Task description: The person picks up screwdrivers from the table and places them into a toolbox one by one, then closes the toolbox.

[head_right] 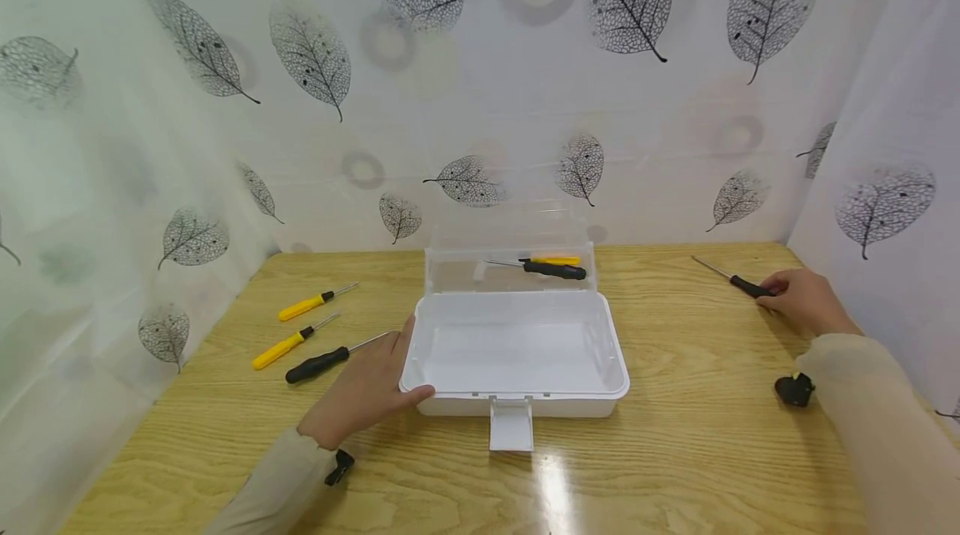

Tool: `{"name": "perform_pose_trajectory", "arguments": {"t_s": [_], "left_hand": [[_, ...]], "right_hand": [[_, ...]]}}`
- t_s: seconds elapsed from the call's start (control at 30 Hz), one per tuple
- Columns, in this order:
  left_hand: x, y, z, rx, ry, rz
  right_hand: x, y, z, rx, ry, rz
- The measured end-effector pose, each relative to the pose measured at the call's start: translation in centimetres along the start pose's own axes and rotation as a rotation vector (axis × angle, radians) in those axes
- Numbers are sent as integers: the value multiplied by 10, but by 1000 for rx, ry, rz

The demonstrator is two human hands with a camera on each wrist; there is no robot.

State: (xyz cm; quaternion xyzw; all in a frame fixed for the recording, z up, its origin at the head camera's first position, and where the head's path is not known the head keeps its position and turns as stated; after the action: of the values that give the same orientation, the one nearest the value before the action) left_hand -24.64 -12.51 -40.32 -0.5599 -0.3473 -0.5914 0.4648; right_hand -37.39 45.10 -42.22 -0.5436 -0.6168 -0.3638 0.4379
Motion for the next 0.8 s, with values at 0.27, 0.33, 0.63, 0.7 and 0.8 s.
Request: {"name": "perform_pose_trajectory", "arguments": {"t_s": [0.27,0.33,0.63,0.7,0.8], "left_hand": [[2,0,1,-3,2,-3],[2,1,1,-5,0,2],[1,1,1,-8,-3,8],[1,1,0,-10,-8,9],[0,1,0,-10,-4,11]], "right_hand": [[0,1,2,-11,-8,9],[1,1,2,-9,-13,14],[4,4,-3,-6,-20,14],[5,5,-4,-7,-13,12],[5,5,-4,-11,-13,6]]}}
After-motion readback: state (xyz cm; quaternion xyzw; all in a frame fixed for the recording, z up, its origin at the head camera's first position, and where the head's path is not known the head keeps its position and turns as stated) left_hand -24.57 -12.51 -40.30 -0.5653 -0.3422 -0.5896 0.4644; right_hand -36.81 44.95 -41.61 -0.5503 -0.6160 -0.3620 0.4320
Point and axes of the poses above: each hand's wrist, its own y-axis away from the middle knuckle, its own x-axis out of the back of the hand, z = x × y, the point moved 5 cm from there along -y, towards the middle knuckle, and after that the axes turned 4 degrees about x, right-handed, at the moved point
